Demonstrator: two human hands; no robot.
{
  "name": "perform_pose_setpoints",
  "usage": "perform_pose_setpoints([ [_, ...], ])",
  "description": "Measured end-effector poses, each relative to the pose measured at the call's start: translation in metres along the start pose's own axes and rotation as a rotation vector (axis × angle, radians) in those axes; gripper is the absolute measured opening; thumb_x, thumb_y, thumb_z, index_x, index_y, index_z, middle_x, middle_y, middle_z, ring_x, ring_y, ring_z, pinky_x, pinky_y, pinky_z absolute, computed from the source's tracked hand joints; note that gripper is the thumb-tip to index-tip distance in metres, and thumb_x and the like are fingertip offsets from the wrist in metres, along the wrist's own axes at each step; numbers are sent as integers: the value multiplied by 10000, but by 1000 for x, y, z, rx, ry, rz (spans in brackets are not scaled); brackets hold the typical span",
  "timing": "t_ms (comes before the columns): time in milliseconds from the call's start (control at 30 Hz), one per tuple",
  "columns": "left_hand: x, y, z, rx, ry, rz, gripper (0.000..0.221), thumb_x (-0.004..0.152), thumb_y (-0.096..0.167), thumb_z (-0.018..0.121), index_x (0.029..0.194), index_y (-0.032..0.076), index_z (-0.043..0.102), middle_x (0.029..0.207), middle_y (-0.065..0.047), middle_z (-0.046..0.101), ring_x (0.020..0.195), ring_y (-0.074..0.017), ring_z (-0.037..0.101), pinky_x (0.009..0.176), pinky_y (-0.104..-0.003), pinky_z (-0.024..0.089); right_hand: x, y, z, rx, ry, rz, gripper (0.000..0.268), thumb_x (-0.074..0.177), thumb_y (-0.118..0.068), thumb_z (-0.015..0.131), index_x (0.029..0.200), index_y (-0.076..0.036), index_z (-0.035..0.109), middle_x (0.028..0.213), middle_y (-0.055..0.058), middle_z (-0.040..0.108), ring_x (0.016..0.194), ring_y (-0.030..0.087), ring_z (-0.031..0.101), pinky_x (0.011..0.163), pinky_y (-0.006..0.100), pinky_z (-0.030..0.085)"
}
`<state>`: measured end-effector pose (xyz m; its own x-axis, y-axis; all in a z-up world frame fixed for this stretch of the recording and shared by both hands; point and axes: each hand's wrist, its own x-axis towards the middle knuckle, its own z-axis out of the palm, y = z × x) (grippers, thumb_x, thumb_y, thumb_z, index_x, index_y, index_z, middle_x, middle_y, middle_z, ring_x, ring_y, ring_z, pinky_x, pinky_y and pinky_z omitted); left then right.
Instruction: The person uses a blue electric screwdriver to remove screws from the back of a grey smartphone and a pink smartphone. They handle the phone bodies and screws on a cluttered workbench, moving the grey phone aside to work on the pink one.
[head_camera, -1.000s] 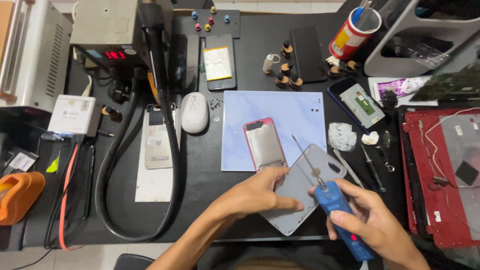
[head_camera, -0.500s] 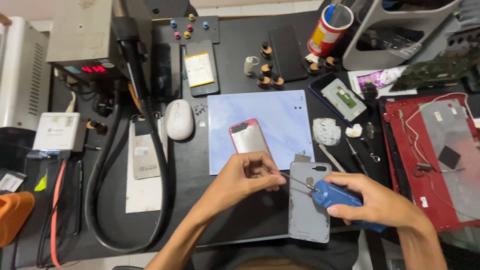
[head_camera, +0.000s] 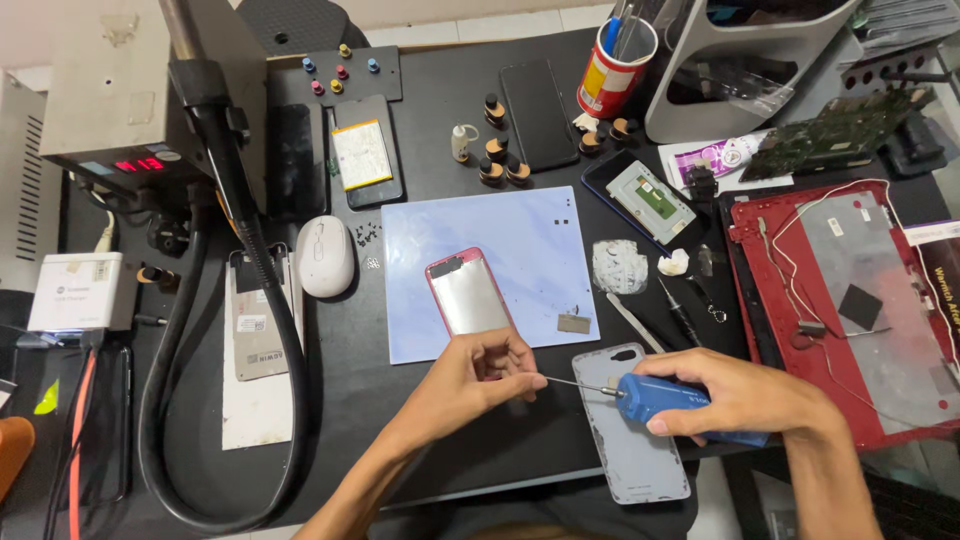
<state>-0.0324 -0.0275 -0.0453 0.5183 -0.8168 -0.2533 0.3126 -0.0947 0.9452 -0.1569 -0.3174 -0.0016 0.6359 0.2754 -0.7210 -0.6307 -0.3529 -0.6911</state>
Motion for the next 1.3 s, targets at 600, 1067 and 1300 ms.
perform_pose_setpoints([
  [600, -9, 11, 11, 60, -160, -26, 152, 908, 104, 778, 878, 17, 657, 745, -6, 667, 717, -73, 628, 696, -233, 503, -26, -6, -12, -185, 15, -42, 620, 662, -308, 861, 1213, -51, 738, 1063, 46, 757, 907, 131, 695, 812, 285, 556],
  [1067, 0, 6, -32, 115, 6, -34, 139, 903, 103, 742, 855, -21, 701, 782, -62, 727, 729, -107, 673, 688, -257, 553, -61, 49, -59, -91, 355, 172, 595, 765, -228, 898, 1295, -115, 653, 972, 61, 743, 811, 159, 610, 716, 337, 583],
  [1300, 14, -1, 2, 216, 113, -15, 124, 955, 116, 659, 975, 2, 705, 896, -12, 752, 814, -80, 719, 776, -247, 598, -43, 30, -36, -78, 265, -64, 490, 770, -252, 852, 1205, -69, 719, 953, 33, 742, 820, 100, 594, 711, 290, 575],
])
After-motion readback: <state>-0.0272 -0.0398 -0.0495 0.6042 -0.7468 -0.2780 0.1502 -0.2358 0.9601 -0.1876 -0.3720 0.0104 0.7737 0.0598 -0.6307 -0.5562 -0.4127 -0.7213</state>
